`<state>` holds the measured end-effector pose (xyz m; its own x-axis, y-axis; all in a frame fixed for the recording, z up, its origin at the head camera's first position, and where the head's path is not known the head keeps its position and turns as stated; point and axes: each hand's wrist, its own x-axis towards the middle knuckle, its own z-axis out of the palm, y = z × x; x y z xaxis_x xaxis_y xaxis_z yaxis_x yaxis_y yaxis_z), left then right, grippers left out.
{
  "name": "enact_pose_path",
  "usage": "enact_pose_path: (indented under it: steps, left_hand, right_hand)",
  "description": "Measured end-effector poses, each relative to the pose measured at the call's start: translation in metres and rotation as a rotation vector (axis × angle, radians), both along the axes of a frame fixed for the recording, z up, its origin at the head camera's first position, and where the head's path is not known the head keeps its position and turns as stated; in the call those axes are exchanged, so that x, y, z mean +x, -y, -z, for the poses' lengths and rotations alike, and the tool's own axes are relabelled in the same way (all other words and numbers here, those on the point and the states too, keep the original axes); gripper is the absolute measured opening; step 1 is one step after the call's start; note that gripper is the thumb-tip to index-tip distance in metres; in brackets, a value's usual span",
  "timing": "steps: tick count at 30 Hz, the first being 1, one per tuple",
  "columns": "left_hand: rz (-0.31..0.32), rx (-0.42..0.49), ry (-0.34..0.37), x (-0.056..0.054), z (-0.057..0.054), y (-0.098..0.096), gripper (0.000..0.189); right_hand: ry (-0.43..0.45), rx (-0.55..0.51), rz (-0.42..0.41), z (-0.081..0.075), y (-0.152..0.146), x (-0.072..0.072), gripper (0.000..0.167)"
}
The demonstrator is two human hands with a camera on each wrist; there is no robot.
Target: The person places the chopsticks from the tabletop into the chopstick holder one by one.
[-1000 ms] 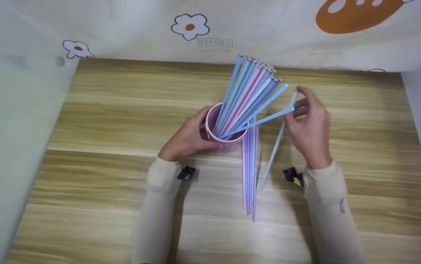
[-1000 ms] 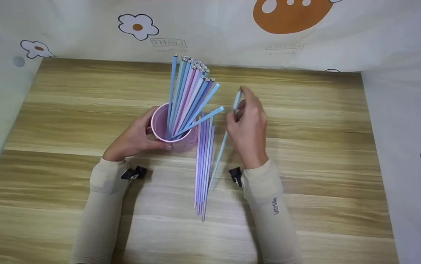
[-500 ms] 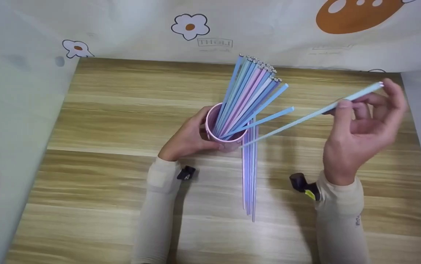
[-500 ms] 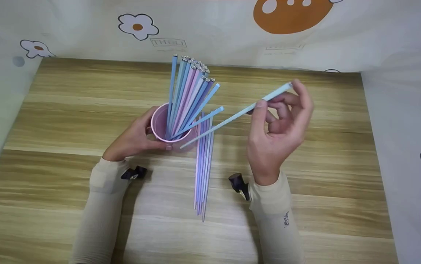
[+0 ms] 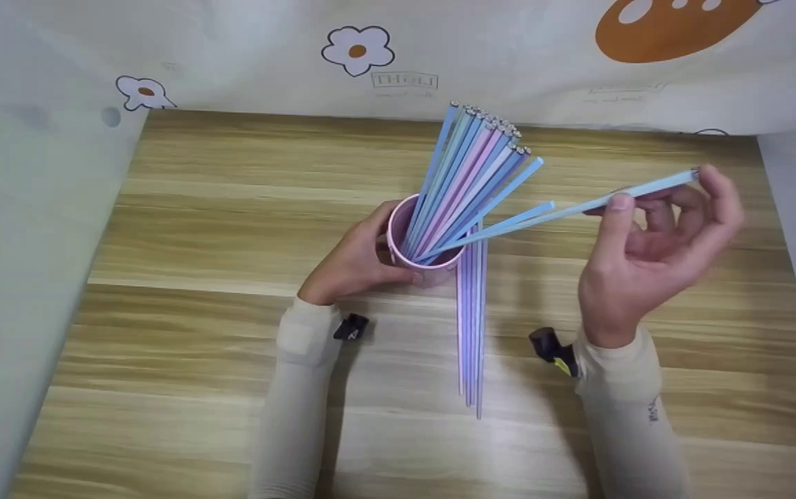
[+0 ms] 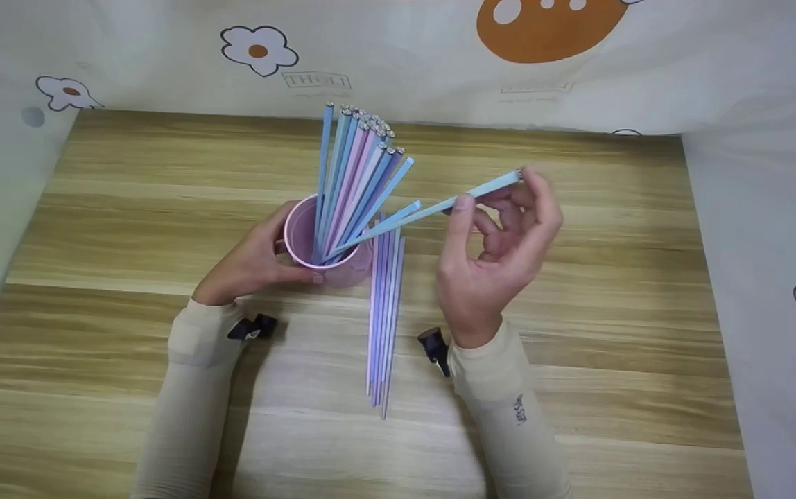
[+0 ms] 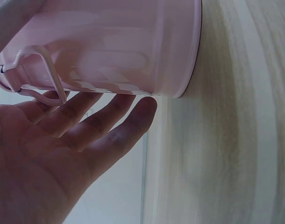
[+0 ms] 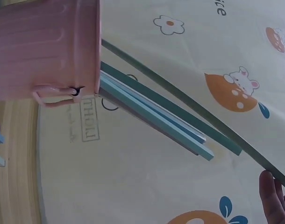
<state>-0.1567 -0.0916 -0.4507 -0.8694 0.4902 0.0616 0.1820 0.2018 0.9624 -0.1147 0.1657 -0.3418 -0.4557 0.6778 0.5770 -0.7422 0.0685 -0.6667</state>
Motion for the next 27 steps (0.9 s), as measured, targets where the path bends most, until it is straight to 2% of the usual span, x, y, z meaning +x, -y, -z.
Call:
enact_pose_path:
  steps: [7, 14, 24, 27]
  left_hand:
    - [-0.001, -0.009, 0.011, 0.001, -0.001, 0.0, 0.098]
    - [-0.007, -0.012, 0.015, 0.001, -0.002, -0.001, 0.097]
    - [-0.023, -0.038, 0.04, 0.001, -0.003, -0.001, 0.099]
    - [-0.016, -0.02, 0.033, 0.001, -0.002, -0.001, 0.097]
  right_hand:
    - [0.028, 0.107, -0.048, 0.021, 0.011, -0.003, 0.048]
    - [0.096, 0.199, -0.079, 0.039, 0.02, -0.008, 0.046]
    - [0.134, 0.326, -0.152, 0.055, 0.029, -0.012, 0.045]
    - [0.139, 0.365, -0.169, 0.06, 0.032, -0.013, 0.046]
